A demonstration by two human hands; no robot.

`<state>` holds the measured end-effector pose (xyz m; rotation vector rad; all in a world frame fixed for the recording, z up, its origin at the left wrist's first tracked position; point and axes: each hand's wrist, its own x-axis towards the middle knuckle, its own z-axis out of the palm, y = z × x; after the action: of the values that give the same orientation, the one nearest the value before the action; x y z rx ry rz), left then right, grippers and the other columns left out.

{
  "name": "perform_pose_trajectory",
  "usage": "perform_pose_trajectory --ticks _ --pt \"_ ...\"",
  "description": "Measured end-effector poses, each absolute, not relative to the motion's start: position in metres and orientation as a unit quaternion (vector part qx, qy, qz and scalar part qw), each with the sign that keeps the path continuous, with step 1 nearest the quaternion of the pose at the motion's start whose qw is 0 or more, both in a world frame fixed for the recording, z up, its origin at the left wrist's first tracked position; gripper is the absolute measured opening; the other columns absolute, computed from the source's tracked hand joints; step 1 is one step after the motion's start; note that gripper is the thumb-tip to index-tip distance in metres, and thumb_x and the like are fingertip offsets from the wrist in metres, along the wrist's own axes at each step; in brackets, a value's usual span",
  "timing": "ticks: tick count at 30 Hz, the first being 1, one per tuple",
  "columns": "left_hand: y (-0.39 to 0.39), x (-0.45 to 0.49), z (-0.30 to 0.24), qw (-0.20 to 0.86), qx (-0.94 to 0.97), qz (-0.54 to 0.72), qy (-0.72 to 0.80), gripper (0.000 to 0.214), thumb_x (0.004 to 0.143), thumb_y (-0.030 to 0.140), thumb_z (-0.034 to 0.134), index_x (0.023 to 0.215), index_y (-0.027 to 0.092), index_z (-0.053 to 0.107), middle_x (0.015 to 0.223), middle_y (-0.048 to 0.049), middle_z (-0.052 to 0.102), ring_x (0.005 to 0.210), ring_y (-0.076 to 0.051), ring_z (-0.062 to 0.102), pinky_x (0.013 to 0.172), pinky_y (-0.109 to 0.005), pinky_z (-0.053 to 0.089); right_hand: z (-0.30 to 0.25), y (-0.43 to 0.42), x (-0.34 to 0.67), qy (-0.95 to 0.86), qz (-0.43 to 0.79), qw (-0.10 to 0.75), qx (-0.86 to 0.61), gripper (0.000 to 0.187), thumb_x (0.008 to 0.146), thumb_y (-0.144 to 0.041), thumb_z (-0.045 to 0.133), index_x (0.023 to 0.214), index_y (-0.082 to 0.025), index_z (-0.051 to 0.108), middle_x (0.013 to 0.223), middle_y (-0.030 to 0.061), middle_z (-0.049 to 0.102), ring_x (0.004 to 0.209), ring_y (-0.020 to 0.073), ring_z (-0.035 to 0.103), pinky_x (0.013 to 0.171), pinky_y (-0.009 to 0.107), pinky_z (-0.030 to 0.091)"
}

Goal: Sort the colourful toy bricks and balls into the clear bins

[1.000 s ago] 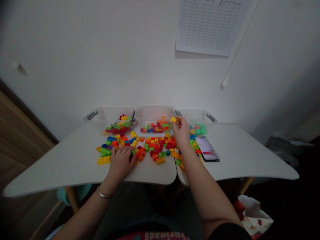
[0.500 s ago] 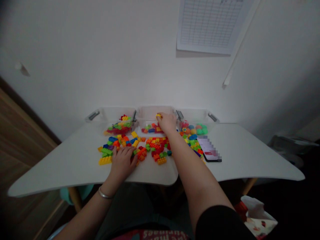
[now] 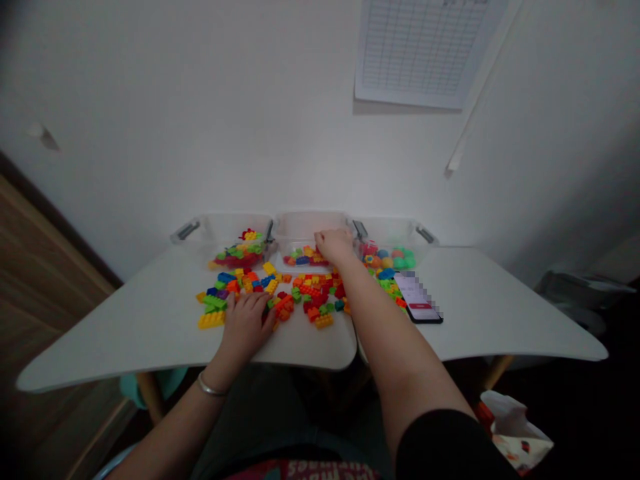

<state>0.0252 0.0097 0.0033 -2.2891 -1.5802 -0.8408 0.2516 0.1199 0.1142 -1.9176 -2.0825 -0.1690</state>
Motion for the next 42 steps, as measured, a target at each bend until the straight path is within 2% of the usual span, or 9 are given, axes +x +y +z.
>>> perform_pose_trajectory --ticks 5,7,9,12,17,22,26,32,42 --pt "0.010 0.024 0.003 0.124 -0.781 -0.285 -0.541 0.031 0.087 0.032 0.051 0.108 0.017 0.067 0.113 -0.0117 0.069 0.106 -0.031 0.060 0.107 -0.063 0.027 0.107 0.111 0.264 -0.757 -0.037 0.312 -0.573 0.035 0.092 -0.026 0.046 0.120 -0.015 0.064 0.120 0.0081 0.067 0.115 0.0215 0.057 0.103 0.034 0.037" --pt "0.010 0.024 0.002 0.123 -0.782 -0.284 -0.541 0.030 0.087 0.032 0.051 0.108 0.017 0.067 0.112 -0.0115 0.069 0.105 -0.031 0.060 0.107 -0.063 0.027 0.102 0.099 0.268 -0.746 -0.049 0.372 -0.551 0.036 0.090 -0.024 0.048 0.120 -0.014 0.063 0.122 0.0086 0.066 0.117 0.0220 0.055 0.104 0.035 0.037" --pt "0.010 0.024 0.002 0.124 -0.782 -0.282 -0.541 0.030 0.087 0.032 0.050 0.109 0.017 0.067 0.112 -0.0116 0.069 0.105 -0.031 0.060 0.106 -0.062 0.028 0.096 0.082 0.270 -0.736 -0.053 0.396 -0.546 0.035 0.088 -0.024 0.050 0.119 -0.016 0.063 0.121 0.0091 0.066 0.115 0.0230 0.055 0.103 0.037 0.038" --pt "0.009 0.024 0.003 0.124 -0.784 -0.275 -0.542 0.031 0.087 0.032 0.050 0.109 0.017 0.067 0.112 -0.0119 0.069 0.105 -0.031 0.060 0.105 -0.060 0.031 0.081 0.052 0.272 -0.753 -0.034 0.345 -0.559 0.029 0.086 -0.023 0.054 0.112 -0.018 0.066 0.115 0.0086 0.068 0.109 0.0236 0.058 0.099 0.039 0.041" --pt "0.009 0.025 0.004 0.121 -0.786 -0.269 -0.544 0.030 0.086 0.032 0.051 0.107 0.017 0.068 0.110 -0.0115 0.070 0.104 -0.031 0.060 0.106 -0.060 0.031 0.049 0.011 0.278 -0.782 -0.032 0.204 -0.588 0.027 0.081 -0.015 0.057 0.105 -0.022 0.070 0.114 0.0061 0.068 0.113 0.0236 0.053 0.103 0.039 0.036" --pt "0.010 0.025 0.003 0.124 -0.786 -0.273 -0.541 0.031 0.086 0.033 0.050 0.107 0.017 0.068 0.111 -0.0117 0.069 0.105 -0.032 0.060 0.106 -0.060 0.032 0.031 -0.007 0.278 -0.778 -0.037 0.154 -0.608 0.034 0.081 -0.011 0.054 0.110 -0.021 0.069 0.120 0.0043 0.067 0.121 0.0259 0.047 0.107 0.041 0.031" --pt "0.011 0.025 0.001 0.122 -0.785 -0.280 -0.539 0.031 0.087 0.032 0.050 0.108 0.017 0.068 0.112 -0.0116 0.069 0.106 -0.031 0.060 0.105 -0.059 0.033 0.025 -0.007 0.273 -0.774 -0.037 0.149 -0.614 0.035 0.082 -0.012 0.052 0.113 -0.018 0.068 0.118 0.0057 0.068 0.121 0.0280 0.047 0.107 0.041 0.032" --pt "0.011 0.024 0.001 0.128 -0.784 -0.280 -0.539 0.031 0.086 0.031 0.050 0.108 0.017 0.068 0.112 -0.0124 0.069 0.106 -0.031 0.060 0.105 -0.061 0.032 0.012 -0.002 0.267 -0.766 -0.032 0.171 -0.619 0.036 0.084 -0.011 0.050 0.114 -0.020 0.067 0.114 0.0056 0.070 0.122 0.0267 0.048 0.106 0.039 0.034" --pt "0.011 0.024 0.001 0.119 -0.784 -0.286 -0.537 0.031 0.086 0.031 0.049 0.107 0.019 0.068 0.112 -0.0125 0.069 0.106 -0.032 0.060 0.106 -0.061 0.031 0.001 0.004 0.267 -0.748 -0.097 0.255 -0.605 0.027 0.083 -0.010 0.053 0.103 -0.021 0.068 0.100 0.0106 0.070 0.103 0.0269 0.058 0.096 0.043 0.043"
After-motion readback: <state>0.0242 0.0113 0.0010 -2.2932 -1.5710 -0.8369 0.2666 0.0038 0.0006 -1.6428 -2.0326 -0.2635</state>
